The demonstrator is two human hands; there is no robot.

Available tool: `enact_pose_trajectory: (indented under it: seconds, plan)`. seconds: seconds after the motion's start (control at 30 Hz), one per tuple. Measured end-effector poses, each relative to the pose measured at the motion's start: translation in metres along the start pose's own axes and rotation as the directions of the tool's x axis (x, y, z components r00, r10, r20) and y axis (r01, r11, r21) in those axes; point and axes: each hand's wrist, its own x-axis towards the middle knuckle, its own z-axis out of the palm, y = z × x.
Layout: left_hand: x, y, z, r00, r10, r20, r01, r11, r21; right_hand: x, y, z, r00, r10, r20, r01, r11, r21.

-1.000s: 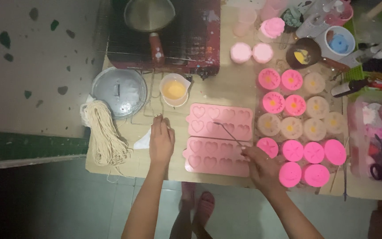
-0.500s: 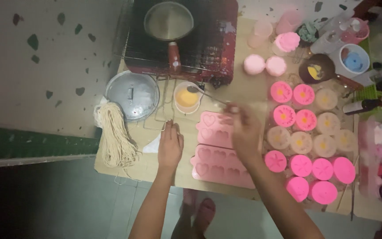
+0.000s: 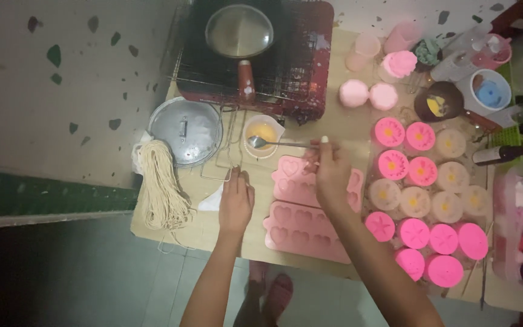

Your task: The recorder uses a spoon to carefully pour melted yellow wax from a cup into heart-shaped silicone molds and wipes away excess wax.

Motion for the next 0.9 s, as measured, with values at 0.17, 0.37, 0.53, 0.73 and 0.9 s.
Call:
enact_pose_trajectory:
  seconds: [0.17,0.37,0.53,0.73,0.9]
  plan:
    - [0.000,0.001,0.001,1.000,-0.021,0.011,0.020,0.999,0.027,0.006,-0.006,-0.017,0.991,0.137,-0.008,-0.135,0.981,0.137]
    - [-0.006,-0.008,0.012,1.000,0.015,-0.026,-0.013,0.998,0.054,-0.008,-0.019,-0.050,0.988,0.154,-0.016,-0.150,0.975,0.161]
    - [-0.003,-0.002,0.004,0.999,0.033,-0.006,-0.033,0.998,0.061,-0.034,-0.026,-0.098,0.983,0.151,-0.105,-0.144,0.987,0.074]
    - [-0.006,-0.003,0.008,0.998,0.064,-0.022,-0.063,0.997,0.050,-0.066,-0.018,-0.155,0.979,0.143,-0.144,-0.131,0.987,0.088]
    - [-0.007,-0.003,0.008,0.994,0.099,-0.041,-0.095,0.992,0.086,-0.085,-0.011,-0.174,0.953,0.154,-0.263,-0.176,0.982,-0.064]
